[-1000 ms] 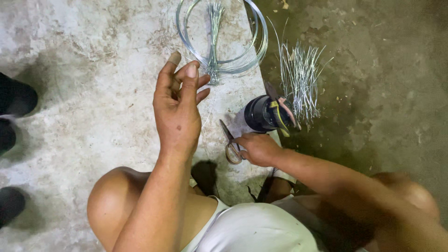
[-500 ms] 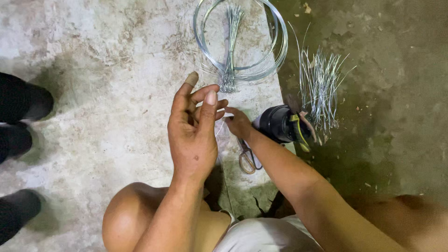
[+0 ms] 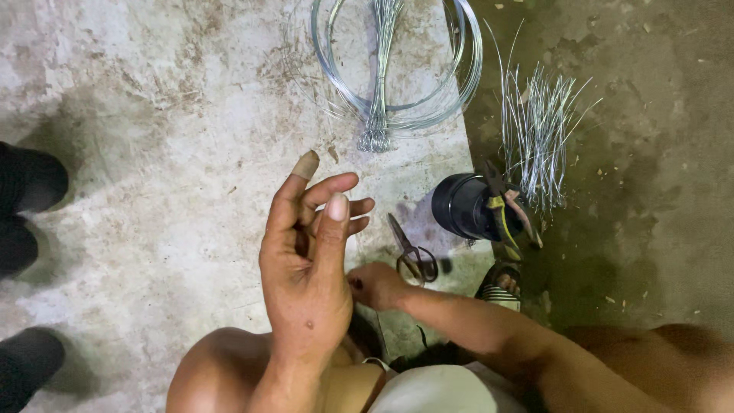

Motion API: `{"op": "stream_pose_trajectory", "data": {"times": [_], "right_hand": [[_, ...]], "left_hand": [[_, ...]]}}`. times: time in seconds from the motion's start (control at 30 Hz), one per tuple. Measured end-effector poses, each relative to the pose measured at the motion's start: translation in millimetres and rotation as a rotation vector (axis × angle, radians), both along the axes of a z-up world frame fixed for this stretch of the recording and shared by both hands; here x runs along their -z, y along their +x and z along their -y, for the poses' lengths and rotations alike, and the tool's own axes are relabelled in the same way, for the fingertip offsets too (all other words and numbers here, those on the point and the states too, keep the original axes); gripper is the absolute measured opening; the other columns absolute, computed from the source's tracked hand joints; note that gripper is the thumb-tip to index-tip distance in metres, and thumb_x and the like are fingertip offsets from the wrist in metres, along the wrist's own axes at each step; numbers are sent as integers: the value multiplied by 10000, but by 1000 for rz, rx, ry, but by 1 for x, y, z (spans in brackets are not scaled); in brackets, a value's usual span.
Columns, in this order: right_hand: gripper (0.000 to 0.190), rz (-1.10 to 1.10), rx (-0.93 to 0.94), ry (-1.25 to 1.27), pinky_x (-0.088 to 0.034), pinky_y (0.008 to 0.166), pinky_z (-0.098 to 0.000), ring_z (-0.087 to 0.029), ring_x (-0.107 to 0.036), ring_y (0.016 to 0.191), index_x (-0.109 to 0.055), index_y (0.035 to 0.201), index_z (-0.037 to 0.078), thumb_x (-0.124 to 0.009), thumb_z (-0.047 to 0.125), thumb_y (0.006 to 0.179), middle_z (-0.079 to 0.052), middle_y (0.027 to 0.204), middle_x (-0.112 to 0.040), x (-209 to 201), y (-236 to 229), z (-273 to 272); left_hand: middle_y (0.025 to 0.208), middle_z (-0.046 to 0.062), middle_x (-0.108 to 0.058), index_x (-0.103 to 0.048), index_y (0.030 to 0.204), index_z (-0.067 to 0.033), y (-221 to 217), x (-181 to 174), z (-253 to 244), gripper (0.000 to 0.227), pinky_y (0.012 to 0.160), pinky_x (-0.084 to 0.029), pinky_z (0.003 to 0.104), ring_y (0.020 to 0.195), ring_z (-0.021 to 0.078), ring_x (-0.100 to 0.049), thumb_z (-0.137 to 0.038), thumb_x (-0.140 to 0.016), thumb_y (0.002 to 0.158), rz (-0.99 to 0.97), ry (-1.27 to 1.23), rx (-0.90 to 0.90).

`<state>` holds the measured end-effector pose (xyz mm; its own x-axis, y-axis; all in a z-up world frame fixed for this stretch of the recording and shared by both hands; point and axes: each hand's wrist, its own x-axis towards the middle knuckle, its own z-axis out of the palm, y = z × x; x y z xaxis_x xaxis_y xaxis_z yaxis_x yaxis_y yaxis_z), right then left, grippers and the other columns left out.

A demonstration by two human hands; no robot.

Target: The person sits on the floor and repeatedly cuts short lengths of thin metal wire from a coil using pliers, then bends each piece into a loop. The finished loops are placed into a small black container beside the work area.

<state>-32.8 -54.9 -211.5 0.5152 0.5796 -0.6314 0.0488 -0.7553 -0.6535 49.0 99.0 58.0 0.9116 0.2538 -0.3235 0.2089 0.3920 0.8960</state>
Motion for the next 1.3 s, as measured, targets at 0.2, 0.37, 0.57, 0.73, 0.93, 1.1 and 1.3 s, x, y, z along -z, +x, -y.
{"op": "stream_pose_trajectory", "data": {"times": [0.2,0.37,0.57,0.73,0.93,1.1,1.3], "right_hand": [[101,652,642,135,-541,654,-423,-321,-698,731,-731,989,96,-691,179,947,-133,837,-702,4,149,25],[207,755,482,-250,-533,793,-466,-343,-679,920,-765,1083,172,-689,165,889,-124,1048,-675,18,250,43],[176,672,174,-453,-534,814,-486,-357,-675,957,-778,1024,199,-646,208,908,-139,1078,-669,31,282,42],[147,841,181,-224,-553,745,-491,-353,-705,831,-792,974,163,-659,227,965,-117,929,-734,3,283,44],[122,1038,417,105,-583,681,-423,-320,-735,778,-801,1037,121,-730,186,963,-140,932,-770,-89,277,48],[126,1063,404,312,-609,662,-299,-201,-768,751,-779,1096,67,-767,105,977,-120,1000,-771,-165,205,56],[67,1247,68,232,-599,675,-326,-211,-755,772,-788,984,87,-793,109,921,-62,950,-791,-225,143,91]], "left_hand": [[1241,159,-690,-421,1522,19,5,7,-4,525,922,-583,334,1018,196,-700,-152,-561,1045,-33,-7,-13],[1221,154,-697,-447,1498,18,16,15,-2,502,903,-593,329,1000,191,-709,-155,-559,1040,-53,-21,-1],[1199,138,-711,-474,1484,4,26,29,0,497,869,-592,323,971,176,-712,-168,-562,1026,-87,-23,22],[1171,137,-716,-499,1455,24,31,39,8,485,887,-586,313,982,173,-710,-183,-586,1025,-66,-20,12],[1162,139,-718,-567,1392,29,30,58,14,465,957,-547,354,1055,211,-685,-219,-628,1003,-115,-221,-63],[1199,93,-707,-558,1329,-30,16,65,33,470,1032,-484,421,1176,214,-659,-295,-652,952,-325,-416,-82],[1018,78,-677,-541,1296,-55,14,72,30,359,951,-525,437,1012,234,-663,-247,-602,998,-245,-585,-356]]}}
